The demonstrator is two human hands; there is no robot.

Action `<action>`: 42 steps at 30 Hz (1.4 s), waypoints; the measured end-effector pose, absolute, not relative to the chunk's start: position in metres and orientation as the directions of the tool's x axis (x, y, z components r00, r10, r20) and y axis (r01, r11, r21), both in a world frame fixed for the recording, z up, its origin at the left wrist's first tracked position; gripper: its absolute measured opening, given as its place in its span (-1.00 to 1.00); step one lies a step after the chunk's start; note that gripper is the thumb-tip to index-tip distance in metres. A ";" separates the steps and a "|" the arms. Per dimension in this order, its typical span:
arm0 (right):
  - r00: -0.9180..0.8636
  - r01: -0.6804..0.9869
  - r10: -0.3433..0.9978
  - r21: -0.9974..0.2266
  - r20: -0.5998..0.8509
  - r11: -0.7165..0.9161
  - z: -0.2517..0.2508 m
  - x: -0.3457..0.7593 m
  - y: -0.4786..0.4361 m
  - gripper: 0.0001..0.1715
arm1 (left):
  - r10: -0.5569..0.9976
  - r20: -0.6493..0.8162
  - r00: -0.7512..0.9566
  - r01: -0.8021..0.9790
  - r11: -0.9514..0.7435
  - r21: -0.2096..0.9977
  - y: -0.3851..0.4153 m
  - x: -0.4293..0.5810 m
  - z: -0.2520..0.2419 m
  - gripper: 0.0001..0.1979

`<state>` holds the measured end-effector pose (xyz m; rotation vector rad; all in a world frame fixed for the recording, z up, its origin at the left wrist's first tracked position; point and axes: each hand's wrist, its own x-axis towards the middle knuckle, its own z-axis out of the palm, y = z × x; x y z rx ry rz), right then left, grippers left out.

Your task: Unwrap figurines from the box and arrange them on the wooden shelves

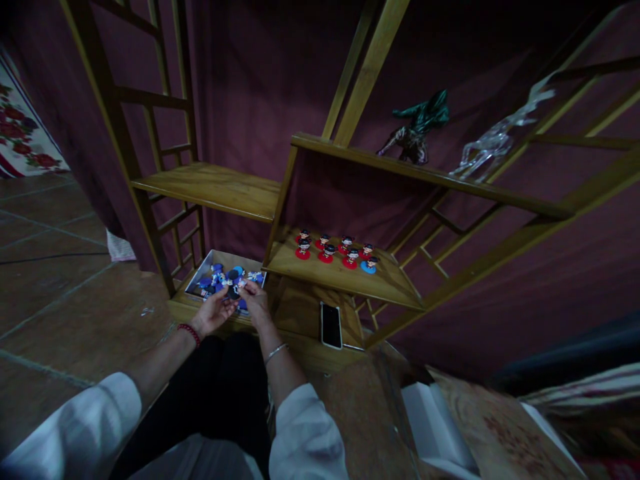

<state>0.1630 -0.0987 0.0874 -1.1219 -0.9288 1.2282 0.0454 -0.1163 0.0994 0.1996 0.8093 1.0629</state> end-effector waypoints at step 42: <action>0.094 -0.181 0.995 -0.984 -0.024 -0.006 0.094 0.166 -0.104 -0.54 | 0.833 -0.496 0.243 -0.734 0.493 0.468 -0.120 0.046 0.105 -0.83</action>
